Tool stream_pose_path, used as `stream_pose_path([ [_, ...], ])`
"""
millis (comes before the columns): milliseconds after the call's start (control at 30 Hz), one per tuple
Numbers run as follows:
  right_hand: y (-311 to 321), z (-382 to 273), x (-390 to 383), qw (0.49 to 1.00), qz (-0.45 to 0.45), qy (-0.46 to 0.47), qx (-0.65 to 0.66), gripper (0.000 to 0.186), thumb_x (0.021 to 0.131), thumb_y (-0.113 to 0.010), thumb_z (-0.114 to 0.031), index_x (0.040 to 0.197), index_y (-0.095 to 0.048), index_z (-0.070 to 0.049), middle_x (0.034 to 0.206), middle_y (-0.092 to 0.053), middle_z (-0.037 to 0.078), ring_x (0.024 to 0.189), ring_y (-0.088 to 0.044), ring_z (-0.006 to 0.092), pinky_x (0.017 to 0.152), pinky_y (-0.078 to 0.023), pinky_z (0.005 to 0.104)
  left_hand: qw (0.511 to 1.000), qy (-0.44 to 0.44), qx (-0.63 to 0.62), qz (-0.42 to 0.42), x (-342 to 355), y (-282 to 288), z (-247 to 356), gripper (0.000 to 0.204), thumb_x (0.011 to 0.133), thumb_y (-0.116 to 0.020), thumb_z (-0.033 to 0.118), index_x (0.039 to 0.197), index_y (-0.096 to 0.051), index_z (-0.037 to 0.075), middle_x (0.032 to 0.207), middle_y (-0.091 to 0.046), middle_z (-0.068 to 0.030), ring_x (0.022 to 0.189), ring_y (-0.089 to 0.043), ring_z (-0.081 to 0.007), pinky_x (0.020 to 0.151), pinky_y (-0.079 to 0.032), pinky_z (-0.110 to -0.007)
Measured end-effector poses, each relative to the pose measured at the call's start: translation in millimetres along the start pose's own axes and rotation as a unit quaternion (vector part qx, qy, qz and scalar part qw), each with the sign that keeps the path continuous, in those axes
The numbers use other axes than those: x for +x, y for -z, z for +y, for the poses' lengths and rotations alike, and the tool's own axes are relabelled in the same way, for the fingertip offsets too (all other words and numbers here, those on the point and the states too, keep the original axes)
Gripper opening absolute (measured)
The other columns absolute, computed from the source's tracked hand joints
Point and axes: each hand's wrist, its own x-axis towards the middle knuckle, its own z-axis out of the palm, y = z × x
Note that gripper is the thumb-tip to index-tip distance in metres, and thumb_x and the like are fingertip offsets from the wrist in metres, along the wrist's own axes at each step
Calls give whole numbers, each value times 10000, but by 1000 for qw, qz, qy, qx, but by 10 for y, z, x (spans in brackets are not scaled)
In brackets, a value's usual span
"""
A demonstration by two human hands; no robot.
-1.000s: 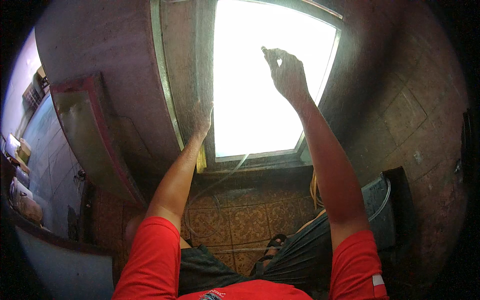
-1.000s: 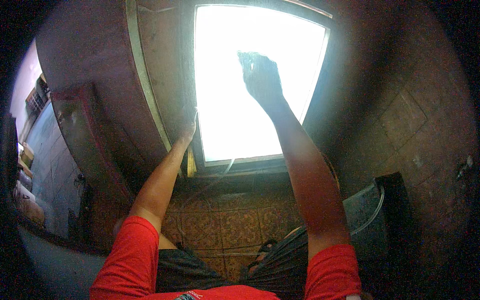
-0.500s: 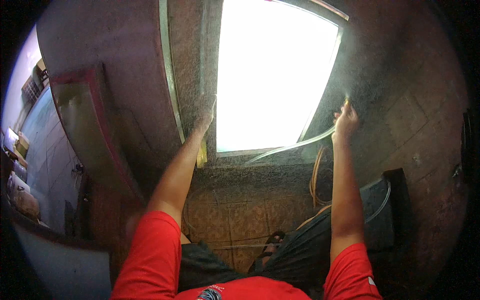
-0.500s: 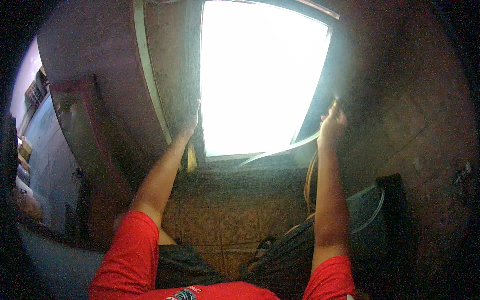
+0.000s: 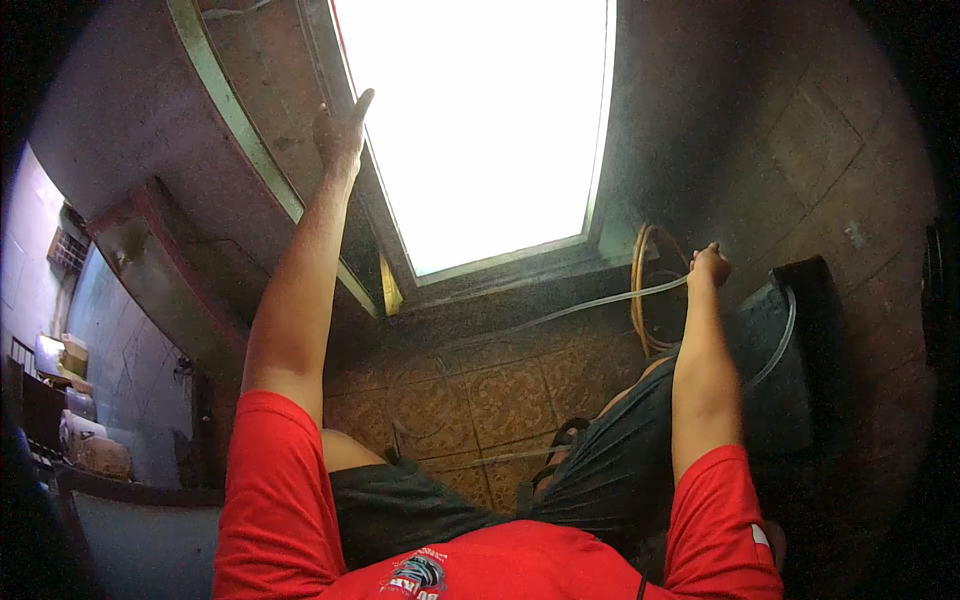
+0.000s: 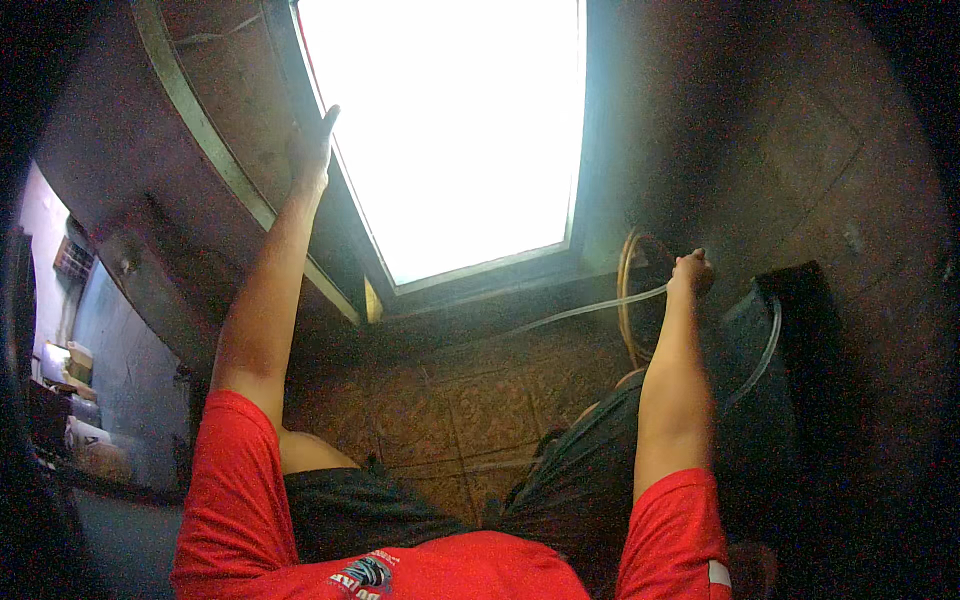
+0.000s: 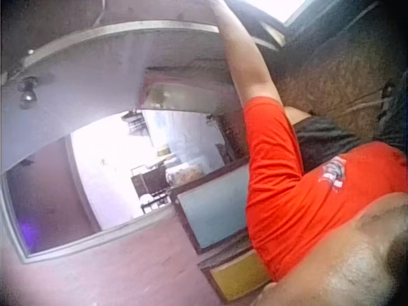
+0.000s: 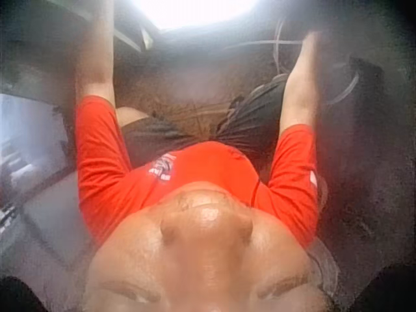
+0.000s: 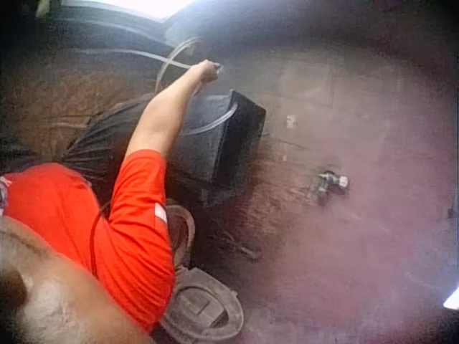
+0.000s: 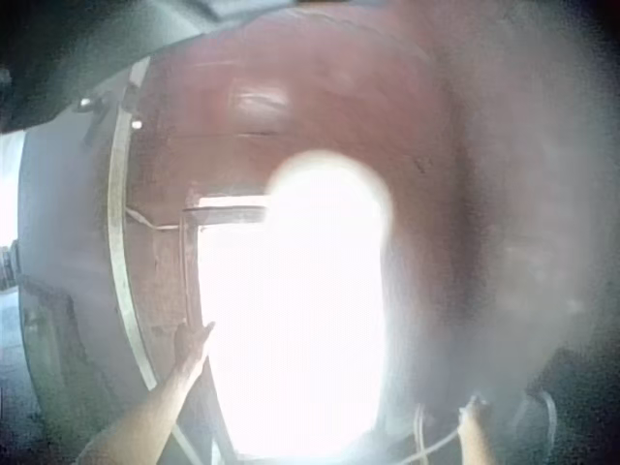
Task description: The person cleans a screen-printing frame by applying a cleaning solution with a small cloth while it is over a light box, then rinses it with water from a bucket using a small orange pitcher in a wash area.
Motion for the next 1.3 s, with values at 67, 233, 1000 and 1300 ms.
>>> stream_pose_path([
  [67, 31, 57, 100, 1000, 14, 0, -28, 369, 944, -485, -303, 968, -615, 42, 839, -662, 149, 679, -628, 211, 593, -493, 329, 999, 12, -33, -9, -262, 54, 425, 792, 684, -736, 533, 1117, -509, -91, 1069, -574, -232, 1011, -559, -302, 887, -438, -399],
  [233, -103, 297, 539, 994, 32, 38, -94, 361, 953, -474, -297, 918, -628, 28, 797, -669, 125, 626, -620, 173, 536, -475, 289, 996, 9, -81, -28, -270, 323, 908, 460, 694, -763, 366, 862, -598, -28, 790, -623, -122, 724, -591, -209, 672, -465, -373],
  [1000, -323, -47, 332, 949, 188, -83, -238, 222, 722, -648, -158, 701, -583, 54, 743, -626, 142, 611, -599, 203, 523, -480, 304, 985, -161, -38, 42, -729, 2790, 1916, 398, 720, -675, 289, 876, -559, -59, 764, -575, -175, 750, -571, -263, 679, -461, -387],
  [1300, -581, 399, 1517, 958, 63, 50, -276, 377, 660, -677, -224, 833, -605, 104, 918, -643, 217, 870, -646, 289, 802, -503, 371, 971, -201, -59, 114, -812, 4363, 1970, 447, 793, -687, 257, 1071, -570, -74, 913, -641, -158, 833, -607, -243, 737, -484, -342],
])
